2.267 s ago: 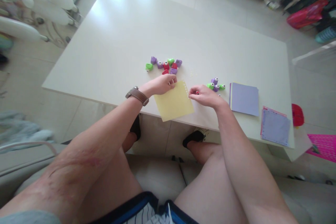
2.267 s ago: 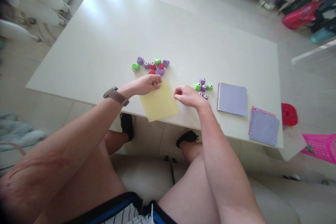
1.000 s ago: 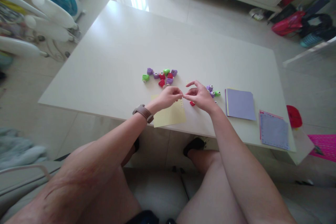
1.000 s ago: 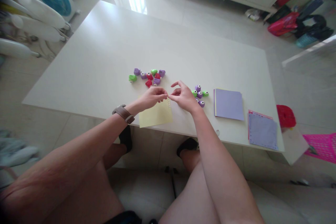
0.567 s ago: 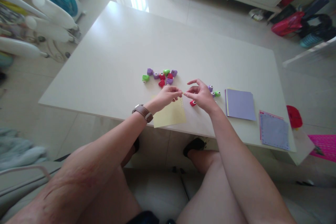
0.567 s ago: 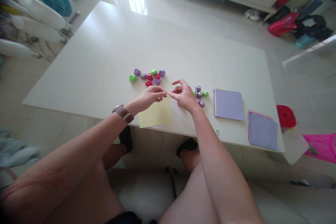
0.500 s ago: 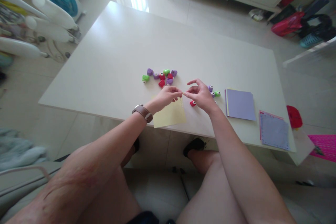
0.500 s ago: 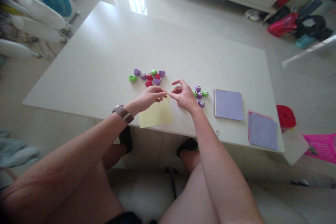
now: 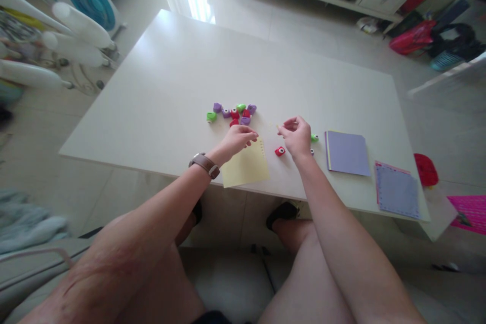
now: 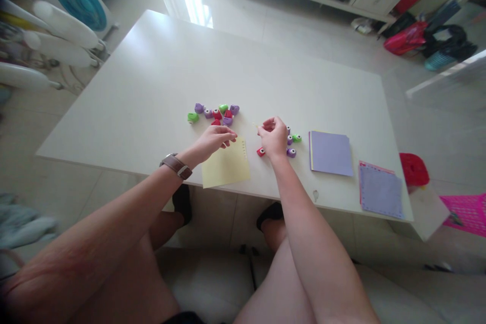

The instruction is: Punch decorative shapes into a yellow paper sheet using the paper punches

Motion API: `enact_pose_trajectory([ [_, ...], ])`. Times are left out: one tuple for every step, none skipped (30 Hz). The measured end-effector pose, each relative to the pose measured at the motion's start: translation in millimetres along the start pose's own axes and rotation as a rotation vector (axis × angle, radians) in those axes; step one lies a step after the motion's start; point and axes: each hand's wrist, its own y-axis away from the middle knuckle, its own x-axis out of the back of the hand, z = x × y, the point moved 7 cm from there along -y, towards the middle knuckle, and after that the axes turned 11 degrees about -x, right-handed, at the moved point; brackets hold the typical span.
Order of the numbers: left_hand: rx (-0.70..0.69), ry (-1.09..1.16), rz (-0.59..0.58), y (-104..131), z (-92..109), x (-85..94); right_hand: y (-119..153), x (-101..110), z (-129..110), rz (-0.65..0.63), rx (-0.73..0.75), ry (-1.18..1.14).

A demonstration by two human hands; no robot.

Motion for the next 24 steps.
enact_pose_trajectory([
  [-0.001, 0.0, -0.001, 0.2, 0.2, 0.4, -0.5, -1.0, -0.4, 0.0, -0.001, -0.03],
  [-0.002, 0.001, -0.003, 0.2, 0.3, 0.8, -1.1, -2.6, -0.6, -0.01, -0.004, -0.058],
  [-0.002, 0.004, -0.005, 0.1, 0.3, 1.2, -1.7, -4.3, -0.8, -0.026, -0.005, -0.084],
  [-0.002, 0.007, -0.006, -0.1, 0.4, 1.7, -2.5, -5.9, -1.0, -0.042, -0.003, -0.103],
  [-0.003, 0.009, -0.006, -0.4, 0.6, 2.4, -3.4, -6.8, -1.3, -0.052, 0.001, -0.113],
  [-0.005, 0.011, -0.005, -0.8, 0.7, 3.1, -4.3, -6.7, -1.7, -0.054, 0.007, -0.114],
  [-0.007, 0.013, -0.005, -1.1, 0.8, 3.9, -5.1, -5.6, -2.4, -0.049, 0.012, -0.106],
  [-0.008, 0.013, -0.005, -1.5, 0.9, 4.5, -5.6, -3.5, -3.5, -0.036, 0.018, -0.087],
  [-0.009, 0.013, -0.005, -1.8, 0.9, 5.1, -5.5, -0.5, -5.3, -0.019, 0.026, -0.054],
  [-0.011, 0.011, -0.004, -2.1, 0.8, 5.6, -4.8, 2.5, -7.8, -0.004, 0.037, 0.0],
  [-0.012, 0.01, -0.002, -2.3, 0.7, 6.1, -3.4, 4.9, -10.8, 0.0, 0.048, 0.076],
  [-0.013, 0.009, -0.001, -2.4, 0.7, 6.3, -1.1, 6.1, -13.7, -0.012, 0.061, 0.173],
  [-0.014, 0.009, 0.001, -2.4, 0.7, 6.6, 1.9, 5.2, -15.7, -0.052, 0.071, 0.284],
  [-0.015, 0.011, 0.002, -2.3, 0.8, 6.9, 5.6, 2.6, -16.3, -0.113, 0.077, 0.396],
  [-0.015, 0.011, 0.004, -2.3, 1.1, 7.2, 10.1, -1.2, -15.7, -0.19, 0.086, 0.502],
  [-0.014, 0.012, 0.006, -2.2, 1.5, 7.6, 15.1, -5.2, -13.8, -0.27, 0.098, 0.601],
  [-0.013, 0.013, 0.008, -2.1, 2.0, 8.2, 20.1, -9.0, -11.3, -0.346, 0.115, 0.689],
  [-0.012, 0.015, 0.011, -2.2, 2.5, 8.9, 24.7, -12.0, -8.4, -0.412, 0.136, 0.764],
  [-0.011, 0.018, 0.014, -2.4, 3.1, 9.8, 28.3, -14.0, -5.3, -0.464, 0.155, 0.825],
  [-0.01, 0.022, 0.016, -2.7, 3.5, 10.7, 30.6, -14.7, -2.4, -0.499, 0.171, 0.874],
  [-0.009, 0.024, 0.021, -3.1, 3.8, 11.7, 31.5, -14.2, 0.2, -0.518, 0.184, 0.914],
  [-0.008, 0.024, 0.026, -3.6, 3.9, 12.8, 31.1, -12.3, 2.6, -0.521, 0.19, 0.953],
  [-0.006, 0.019, 0.032, -4.1, 3.7, 13.8, 29.7, -9.5, 4.6, -0.51, 0.19, 0.992],
  [-0.005, 0.01, 0.038, -4.6, 3.4, 14.7, 27.8, -5.9, 6.1, -0.49, 0.186, 1.032],
])
